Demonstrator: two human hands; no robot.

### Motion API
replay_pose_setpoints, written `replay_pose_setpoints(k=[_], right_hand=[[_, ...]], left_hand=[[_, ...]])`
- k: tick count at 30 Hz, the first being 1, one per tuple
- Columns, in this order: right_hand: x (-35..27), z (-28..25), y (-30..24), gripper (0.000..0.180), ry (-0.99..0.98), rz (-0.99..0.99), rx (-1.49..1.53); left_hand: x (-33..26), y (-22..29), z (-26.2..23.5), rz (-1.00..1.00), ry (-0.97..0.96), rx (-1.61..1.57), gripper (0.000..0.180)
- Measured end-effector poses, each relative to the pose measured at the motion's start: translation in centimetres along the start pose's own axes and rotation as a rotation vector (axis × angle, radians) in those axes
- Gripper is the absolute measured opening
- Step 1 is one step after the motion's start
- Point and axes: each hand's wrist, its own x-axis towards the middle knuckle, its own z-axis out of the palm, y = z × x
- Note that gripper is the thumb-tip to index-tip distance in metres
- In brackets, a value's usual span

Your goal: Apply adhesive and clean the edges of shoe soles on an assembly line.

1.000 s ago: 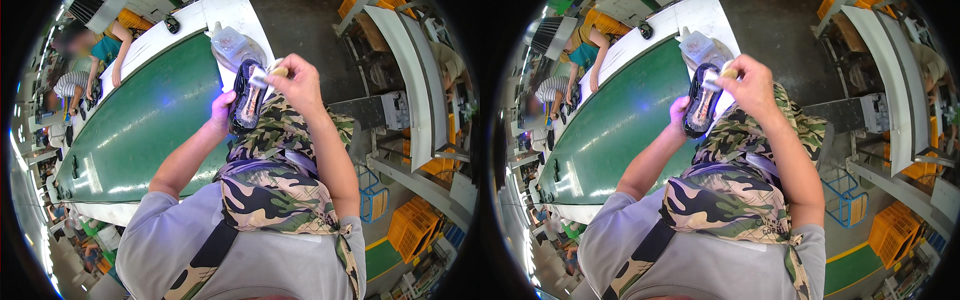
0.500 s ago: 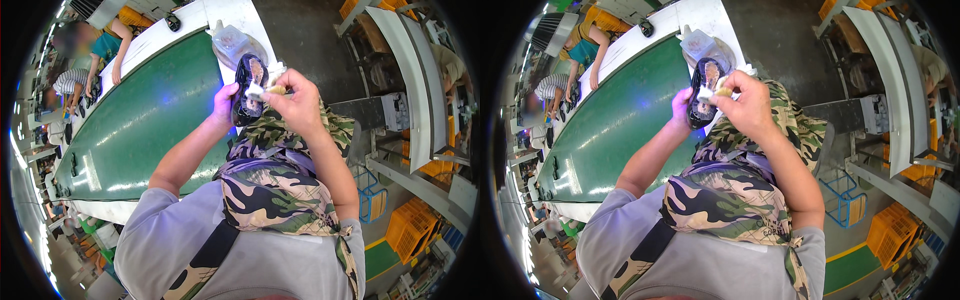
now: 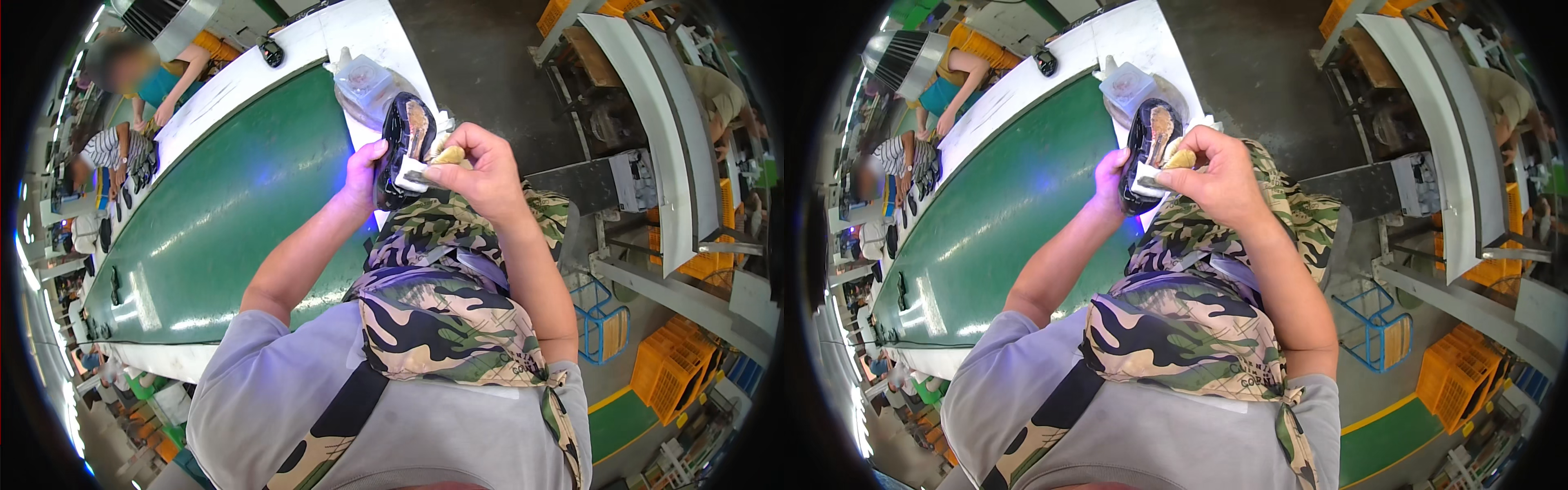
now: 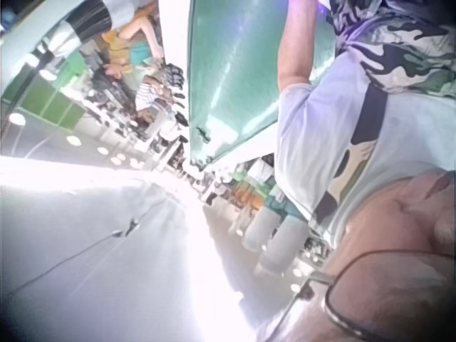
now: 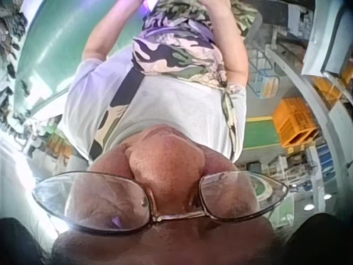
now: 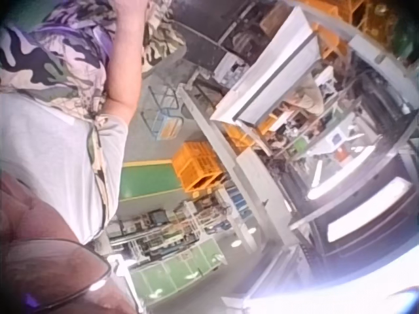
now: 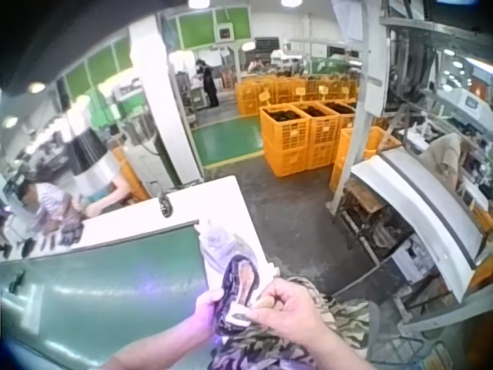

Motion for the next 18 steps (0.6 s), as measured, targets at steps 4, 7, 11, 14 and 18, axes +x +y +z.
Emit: replay_pose_setpoints(k=[4,7,11,14,18], right_hand=[[0.2,-0.7,0.0,0.02,0.102,-0.027,-0.05],[-0.2,-0.9,-0.7,0.019,0.111,-0.077,0.073],[0.2,-2.5,0.2,0.019,0.35,-0.237,-0.36],[-0.1,-6.5,-0.2,0.021,0.482,-0.171,-0.209],[-2.7,-12.8,2.8,0.021,0.699,-0.158,0.239]], left_hand=[[0.6,0.0,-0.5,-0.014,-0.025,0.063,0.063],[0.9,-0.3,1.2,-0.009,-0.031,0.073,0.063],[2.5,-1.1,1.8,0.018,-0.015,0.143,0.065],[3.3,-1.6,1.9,0.009,-0.187,0.06,0.073],[5.0,-2.3,5.3,-0.075,-0.257,0.04,0.06]])
